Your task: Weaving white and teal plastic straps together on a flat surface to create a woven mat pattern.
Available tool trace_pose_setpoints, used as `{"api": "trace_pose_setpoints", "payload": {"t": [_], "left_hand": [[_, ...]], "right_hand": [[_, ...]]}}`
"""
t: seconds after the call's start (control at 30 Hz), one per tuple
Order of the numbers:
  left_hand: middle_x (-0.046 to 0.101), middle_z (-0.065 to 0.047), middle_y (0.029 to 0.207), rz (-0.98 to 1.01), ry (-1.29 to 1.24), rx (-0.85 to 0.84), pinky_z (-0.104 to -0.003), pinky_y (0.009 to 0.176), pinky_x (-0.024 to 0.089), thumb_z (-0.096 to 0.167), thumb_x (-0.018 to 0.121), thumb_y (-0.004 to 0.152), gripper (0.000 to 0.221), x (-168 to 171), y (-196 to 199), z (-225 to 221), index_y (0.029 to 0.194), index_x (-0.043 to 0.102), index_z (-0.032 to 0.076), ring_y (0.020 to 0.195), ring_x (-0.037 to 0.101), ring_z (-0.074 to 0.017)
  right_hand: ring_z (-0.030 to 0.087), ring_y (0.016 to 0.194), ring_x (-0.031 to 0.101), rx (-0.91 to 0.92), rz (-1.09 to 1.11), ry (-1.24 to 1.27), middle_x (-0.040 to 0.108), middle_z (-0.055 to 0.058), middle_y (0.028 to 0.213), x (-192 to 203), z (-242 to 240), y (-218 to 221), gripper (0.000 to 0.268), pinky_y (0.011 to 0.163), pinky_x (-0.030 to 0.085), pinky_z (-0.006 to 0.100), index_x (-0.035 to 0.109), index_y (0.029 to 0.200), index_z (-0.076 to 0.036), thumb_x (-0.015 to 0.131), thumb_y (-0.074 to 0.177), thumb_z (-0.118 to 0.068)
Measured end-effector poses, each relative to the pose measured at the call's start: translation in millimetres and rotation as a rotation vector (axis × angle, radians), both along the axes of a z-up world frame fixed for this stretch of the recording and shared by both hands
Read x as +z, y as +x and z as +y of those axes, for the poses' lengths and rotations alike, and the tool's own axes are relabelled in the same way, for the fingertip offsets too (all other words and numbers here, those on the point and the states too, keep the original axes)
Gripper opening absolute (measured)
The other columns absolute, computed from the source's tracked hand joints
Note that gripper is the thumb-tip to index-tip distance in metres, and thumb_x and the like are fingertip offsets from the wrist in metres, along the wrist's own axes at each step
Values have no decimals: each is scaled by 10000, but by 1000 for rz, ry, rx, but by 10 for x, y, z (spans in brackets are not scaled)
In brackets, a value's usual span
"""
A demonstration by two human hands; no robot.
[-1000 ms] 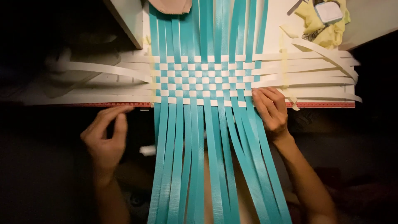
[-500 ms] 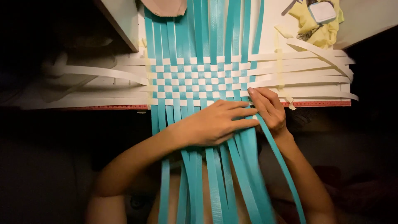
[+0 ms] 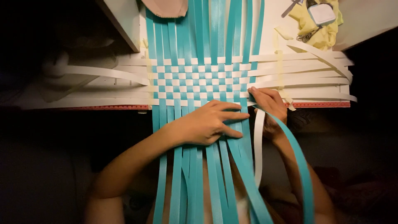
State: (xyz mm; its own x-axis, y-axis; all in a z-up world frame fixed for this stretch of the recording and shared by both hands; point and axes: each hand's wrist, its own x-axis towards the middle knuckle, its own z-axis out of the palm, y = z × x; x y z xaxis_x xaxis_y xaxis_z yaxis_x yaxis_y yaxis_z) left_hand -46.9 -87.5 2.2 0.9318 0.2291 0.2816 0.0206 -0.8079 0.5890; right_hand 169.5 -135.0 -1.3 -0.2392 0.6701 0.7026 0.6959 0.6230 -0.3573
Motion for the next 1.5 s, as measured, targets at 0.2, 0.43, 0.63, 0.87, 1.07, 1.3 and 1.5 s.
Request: {"api": "trace_pose_setpoints", "payload": {"t": [0.2, 0.43, 0.63, 0.87, 1.07, 1.3, 1.5], "left_hand": [[584, -141, 1296, -15, 43, 16, -464, 1028, 400, -14, 697, 765, 350, -24, 42, -30, 1058, 719, 176, 1303, 458, -349], [635, -117, 1162, -20, 236, 85, -418, 1000, 432, 56, 641, 856, 246, 19, 20, -78, 1048, 713, 192, 1233, 518, -289], [624, -82, 1092, 12, 301, 127, -404, 981, 418, 100, 605, 884, 235, 37, 22, -102, 1050, 707, 231, 1228, 510, -249], [661, -44, 1086, 32, 345, 149, -431, 1046, 372, 182, 692, 831, 127, 15, 57, -133, 949, 726, 216, 1253, 477, -243], [664, -32, 1104, 41, 367, 155, -464, 1064, 339, 224, 712, 808, 156, -30, 77, -155, 965, 717, 223, 1274, 450, -254], [677, -27, 1100, 74, 330, 151, -470, 1066, 334, 241, 731, 776, 247, -10, 77, -156, 1021, 707, 229, 1277, 457, -263], [654, -23, 1115, 13, 316, 151, -471, 1051, 354, 216, 754, 731, 312, -62, 67, -137, 1033, 679, 208, 1271, 447, -262]], "right_hand": [[327, 921, 606, 3, 42, -56, 674, 192, 1053, 142, -6, -64, 285, 780, 536, 370, 598, 1198, 121, 522, 963, -22], [303, 972, 606, -9, 106, -159, 671, 165, 1064, 140, -32, -38, 297, 829, 523, 365, 621, 1204, 106, 518, 935, 33], [320, 978, 600, 21, 111, -228, 671, 182, 1066, 202, -51, -33, 283, 902, 479, 411, 602, 1169, 104, 461, 983, -56], [314, 1026, 591, -17, 107, -350, 672, 156, 1094, 203, -75, 16, 319, 913, 474, 414, 591, 1222, 64, 423, 1005, -98], [317, 1005, 590, -39, 79, -347, 673, 141, 1088, 172, -77, 20, 322, 899, 475, 418, 599, 1230, 46, 399, 999, -55], [312, 1000, 617, -114, 195, -378, 677, 125, 1037, 16, -65, 57, 306, 854, 496, 416, 639, 1184, -6, 426, 1013, -143], [329, 924, 637, -95, 132, -327, 692, 127, 935, 258, -33, -25, 171, 787, 511, 408, 676, 1064, 0, 563, 959, -75]]}}
